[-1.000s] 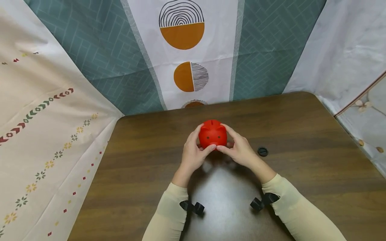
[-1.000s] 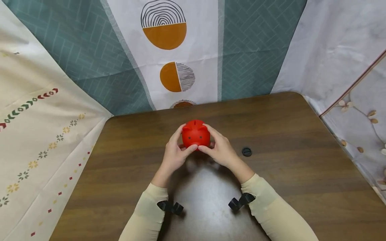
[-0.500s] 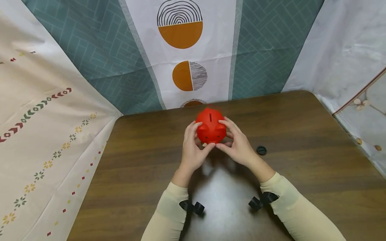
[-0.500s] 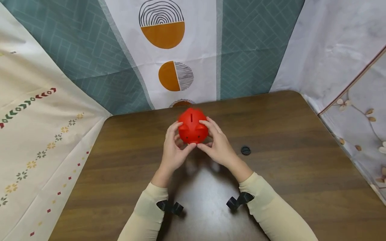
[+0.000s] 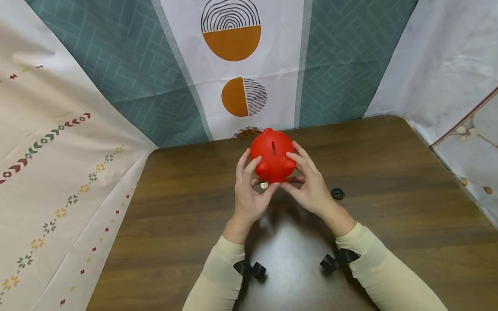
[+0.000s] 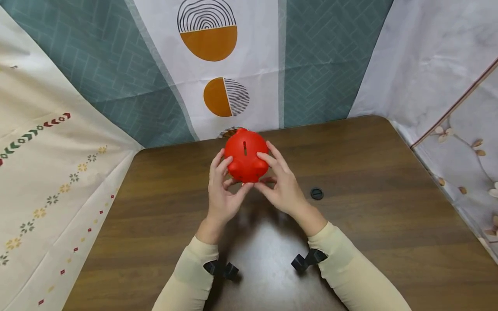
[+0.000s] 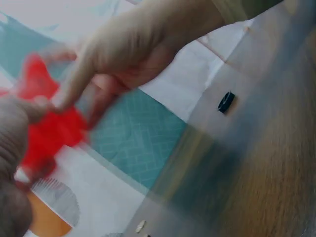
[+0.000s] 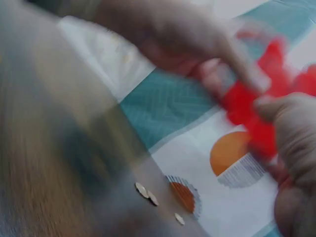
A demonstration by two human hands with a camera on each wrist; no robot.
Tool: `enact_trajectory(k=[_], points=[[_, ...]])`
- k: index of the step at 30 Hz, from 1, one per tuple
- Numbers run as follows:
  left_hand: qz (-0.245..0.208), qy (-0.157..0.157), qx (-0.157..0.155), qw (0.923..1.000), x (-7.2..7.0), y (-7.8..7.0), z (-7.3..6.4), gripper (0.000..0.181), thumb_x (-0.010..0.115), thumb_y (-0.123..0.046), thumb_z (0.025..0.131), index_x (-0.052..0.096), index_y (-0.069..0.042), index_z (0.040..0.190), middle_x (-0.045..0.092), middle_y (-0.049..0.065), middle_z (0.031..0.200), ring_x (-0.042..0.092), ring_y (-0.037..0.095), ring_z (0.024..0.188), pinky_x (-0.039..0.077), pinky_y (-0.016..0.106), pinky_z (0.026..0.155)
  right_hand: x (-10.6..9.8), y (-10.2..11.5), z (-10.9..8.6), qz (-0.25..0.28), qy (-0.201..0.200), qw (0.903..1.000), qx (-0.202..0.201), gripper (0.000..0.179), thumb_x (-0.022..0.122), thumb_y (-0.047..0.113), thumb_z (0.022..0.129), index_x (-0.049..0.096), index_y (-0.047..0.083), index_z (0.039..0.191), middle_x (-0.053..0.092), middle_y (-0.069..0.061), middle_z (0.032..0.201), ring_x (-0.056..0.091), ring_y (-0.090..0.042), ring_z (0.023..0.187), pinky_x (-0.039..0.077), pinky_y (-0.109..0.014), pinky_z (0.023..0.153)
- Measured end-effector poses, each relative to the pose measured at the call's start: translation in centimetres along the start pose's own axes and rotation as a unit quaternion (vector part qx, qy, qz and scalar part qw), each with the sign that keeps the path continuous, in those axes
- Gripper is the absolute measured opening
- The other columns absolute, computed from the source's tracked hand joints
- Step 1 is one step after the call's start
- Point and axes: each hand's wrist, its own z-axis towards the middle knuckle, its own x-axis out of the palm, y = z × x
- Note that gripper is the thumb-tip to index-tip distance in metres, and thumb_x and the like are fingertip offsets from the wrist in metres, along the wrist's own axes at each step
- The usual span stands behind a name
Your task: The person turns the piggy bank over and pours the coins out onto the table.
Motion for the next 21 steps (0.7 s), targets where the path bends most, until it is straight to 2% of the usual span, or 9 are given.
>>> enact_trajectory(k=[2, 4, 7, 10, 12, 14, 17, 19, 21], points=[[0.029, 0.027, -0.072, 0.9966, 0.0, 0.2, -0.1, 0.075, 0.08, -0.022, 0.079, 0.041, -0.015, 0.142, 0.04, 0.011, 0.143, 0.056, 0.027, 0.111, 0.058, 0.03, 0.07, -0.2, -0.3, 0.0, -0.011, 0.041, 0.9965, 0.071, 0.079, 0.08, 0.012, 0.079, 0.038, 0.019, 0.145, 0.037, -0.012, 0.149, 0.057, -0.036, 0.114, 0.058, -0.041, 0.073], [0.066, 0.06, -0.144, 0.9855, -0.1, 0.6, -0.3, 0.078, 0.079, -0.031, 0.08, 0.039, -0.021, 0.146, 0.046, 0.007, 0.137, 0.057, 0.025, 0.104, 0.057, 0.027, 0.066, -0.2, -0.7, -0.1, -0.031, 0.08, 0.9864, 0.14, 0.08, 0.078, 0.024, 0.081, 0.033, 0.025, 0.148, 0.042, -0.008, 0.146, 0.059, -0.034, 0.11, 0.058, -0.04, 0.074], [0.088, 0.086, -0.181, 0.9758, -0.3, 0.9, -0.4, 0.08, 0.078, -0.037, 0.08, 0.036, -0.025, 0.147, 0.048, 0.008, 0.135, 0.056, 0.027, 0.104, 0.057, 0.029, 0.068, -0.3, -1.1, -0.2, -0.032, 0.103, 0.9795, 0.17, 0.082, 0.078, 0.029, 0.082, 0.031, 0.026, 0.149, 0.042, -0.01, 0.146, 0.058, -0.038, 0.111, 0.057, -0.045, 0.076], [0.092, 0.081, -0.168, 0.9781, -0.3, 1.0, -0.5, 0.081, 0.078, -0.038, 0.079, 0.036, -0.026, 0.147, 0.048, 0.006, 0.134, 0.057, 0.023, 0.099, 0.057, 0.027, 0.067, -0.1, -1.1, -0.3, -0.033, 0.093, 0.9822, 0.16, 0.081, 0.078, 0.028, 0.082, 0.032, 0.03, 0.148, 0.042, -0.008, 0.146, 0.057, -0.037, 0.113, 0.056, -0.045, 0.078], [0.065, 0.062, -0.136, 0.9866, -0.3, 0.8, -0.5, 0.078, 0.079, -0.03, 0.08, 0.038, -0.024, 0.146, 0.044, 0.006, 0.138, 0.058, 0.02, 0.103, 0.056, 0.027, 0.072, 0.0, -1.0, -0.4, -0.033, 0.072, 0.9883, 0.13, 0.081, 0.079, 0.023, 0.081, 0.033, 0.031, 0.147, 0.039, -0.008, 0.148, 0.059, -0.036, 0.111, 0.057, -0.041, 0.075], [0.017, 0.033, -0.072, 0.9967, -0.1, 0.6, -0.4, 0.072, 0.08, -0.018, 0.08, 0.041, -0.018, 0.141, 0.036, 0.009, 0.145, 0.054, 0.024, 0.113, 0.056, 0.031, 0.08, 0.2, -0.8, -0.4, -0.018, 0.032, 0.9974, 0.062, 0.077, 0.08, 0.011, 0.079, 0.04, 0.024, 0.143, 0.034, -0.011, 0.151, 0.055, -0.038, 0.116, 0.057, -0.042, 0.076], [-0.042, 0.001, 0.011, 0.9991, 0.1, 0.1, -0.1, 0.069, 0.079, -0.004, 0.077, 0.043, -0.009, 0.135, 0.025, 0.015, 0.152, 0.046, 0.031, 0.127, 0.054, 0.04, 0.085, 0.3, -0.5, -0.2, 0.008, -0.018, 0.9997, -0.017, 0.075, 0.08, -0.002, 0.074, 0.044, 0.013, 0.138, 0.026, -0.014, 0.154, 0.052, -0.04, 0.12, 0.057, -0.042, 0.076], [-0.024, -0.003, -0.005, 0.9997, 0.0, 0.0, 0.0, 0.067, 0.078, -0.008, 0.079, 0.044, -0.01, 0.136, 0.03, 0.015, 0.149, 0.049, 0.031, 0.122, 0.056, 0.04, 0.079, 0.3, -0.4, -0.2, 0.021, -0.016, 0.9997, 0.003, 0.072, 0.08, 0.002, 0.076, 0.044, 0.015, 0.139, 0.032, -0.012, 0.151, 0.054, -0.039, 0.117, 0.057, -0.041, 0.075], [0.029, 0.016, -0.078, 0.9964, -0.1, 0.1, -0.2, 0.069, 0.077, -0.022, 0.082, 0.043, -0.015, 0.141, 0.04, 0.012, 0.142, 0.056, 0.025, 0.108, 0.058, 0.035, 0.073, 0.2, -0.5, -0.3, 0.017, 0.016, 0.9966, 0.08, 0.073, 0.078, 0.016, 0.081, 0.041, 0.023, 0.144, 0.039, -0.01, 0.146, 0.061, -0.035, 0.108, 0.058, -0.036, 0.071]])
